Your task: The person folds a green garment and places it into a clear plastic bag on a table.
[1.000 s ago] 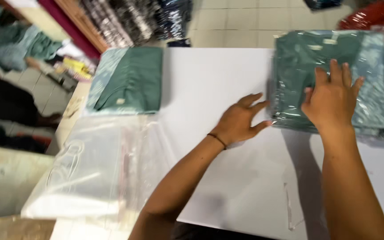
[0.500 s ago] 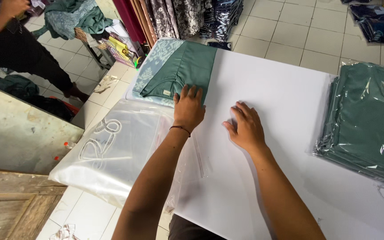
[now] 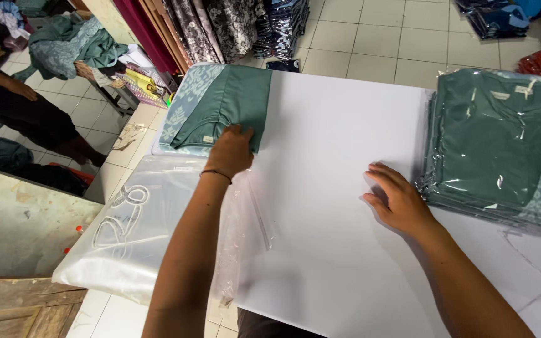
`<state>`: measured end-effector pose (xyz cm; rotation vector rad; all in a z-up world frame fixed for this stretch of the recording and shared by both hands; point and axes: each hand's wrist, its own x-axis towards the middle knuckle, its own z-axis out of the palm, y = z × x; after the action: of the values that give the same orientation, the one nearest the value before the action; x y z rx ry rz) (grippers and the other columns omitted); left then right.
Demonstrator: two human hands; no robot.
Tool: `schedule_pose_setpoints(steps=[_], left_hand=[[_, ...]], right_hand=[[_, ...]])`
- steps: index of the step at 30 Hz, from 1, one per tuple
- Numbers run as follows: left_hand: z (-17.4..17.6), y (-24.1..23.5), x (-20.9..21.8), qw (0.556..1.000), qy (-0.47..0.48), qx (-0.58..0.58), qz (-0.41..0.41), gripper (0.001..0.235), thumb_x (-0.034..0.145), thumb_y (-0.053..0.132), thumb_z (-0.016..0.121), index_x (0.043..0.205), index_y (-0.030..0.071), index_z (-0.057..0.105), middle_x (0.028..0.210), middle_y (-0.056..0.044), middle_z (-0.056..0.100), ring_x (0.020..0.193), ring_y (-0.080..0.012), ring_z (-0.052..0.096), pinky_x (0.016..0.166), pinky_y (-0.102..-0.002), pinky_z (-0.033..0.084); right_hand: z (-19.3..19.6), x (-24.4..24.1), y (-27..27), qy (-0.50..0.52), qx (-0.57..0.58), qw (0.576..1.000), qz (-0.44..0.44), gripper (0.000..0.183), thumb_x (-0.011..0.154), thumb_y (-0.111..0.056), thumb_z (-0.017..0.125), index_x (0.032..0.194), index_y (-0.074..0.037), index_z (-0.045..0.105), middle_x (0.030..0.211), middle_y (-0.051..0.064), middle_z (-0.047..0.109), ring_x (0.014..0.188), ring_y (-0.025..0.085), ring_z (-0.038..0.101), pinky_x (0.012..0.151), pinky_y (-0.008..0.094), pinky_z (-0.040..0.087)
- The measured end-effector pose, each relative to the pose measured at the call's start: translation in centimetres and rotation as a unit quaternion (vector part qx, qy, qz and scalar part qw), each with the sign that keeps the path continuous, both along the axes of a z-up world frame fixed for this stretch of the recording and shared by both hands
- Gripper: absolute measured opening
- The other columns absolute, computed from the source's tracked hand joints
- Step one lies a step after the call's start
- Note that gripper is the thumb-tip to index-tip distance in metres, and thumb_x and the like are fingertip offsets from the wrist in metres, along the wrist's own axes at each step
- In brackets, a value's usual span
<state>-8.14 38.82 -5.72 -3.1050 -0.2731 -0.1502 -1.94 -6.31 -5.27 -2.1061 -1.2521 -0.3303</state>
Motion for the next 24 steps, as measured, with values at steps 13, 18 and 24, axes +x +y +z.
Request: schedule_pose_setpoints(steps=[13,18,24], left_hand=[[5.6,-3.0,-4.4,0.999,-0.023,-0.023,-0.012,0.078,0.071,0.013,0.081,0.144,0.007,0.056,0.147,-0.019,0.054,0.141,-0.0386,0.05,0.115,-0.044,0.048],[2.2,-0.4,-2.5,0.991,-0.093,0.088,-0.043,0.048,0.082,0.019,0.072,0.13,0.02,0.068,0.121,-0.004,0.07,0.119,-0.0274,0.066,0.086,-0.044,0.061],[3.0,5.3,-0.3,0.968,-0.131,-0.207,0.051,0.039,0.086,0.027,0.065,0.124,0.022,0.071,0.088,-0.01,0.077,0.093,-0.0392,0.074,0.078,-0.054,0.06]], right_hand=[[-0.6,-3.2,23.4,0.361,0.138,0.912,0.14,0.039,0.095,-0.002,0.062,0.133,0.0,0.061,0.122,0.024,0.07,0.111,0.035,0.071,0.095,0.041,0.057],[-3.3,-1.2,27.1,0.436,0.19,0.873,0.108,0.047,0.086,0.015,0.051,0.131,0.004,0.058,0.114,0.029,0.07,0.1,0.032,0.075,0.086,0.038,0.062],[-1.7,-1.6,27.5,0.562,0.218,0.795,0.07,0.035,0.095,0.013,0.048,0.126,0.005,0.061,0.106,0.026,0.07,0.089,0.026,0.074,0.081,0.037,0.067]])
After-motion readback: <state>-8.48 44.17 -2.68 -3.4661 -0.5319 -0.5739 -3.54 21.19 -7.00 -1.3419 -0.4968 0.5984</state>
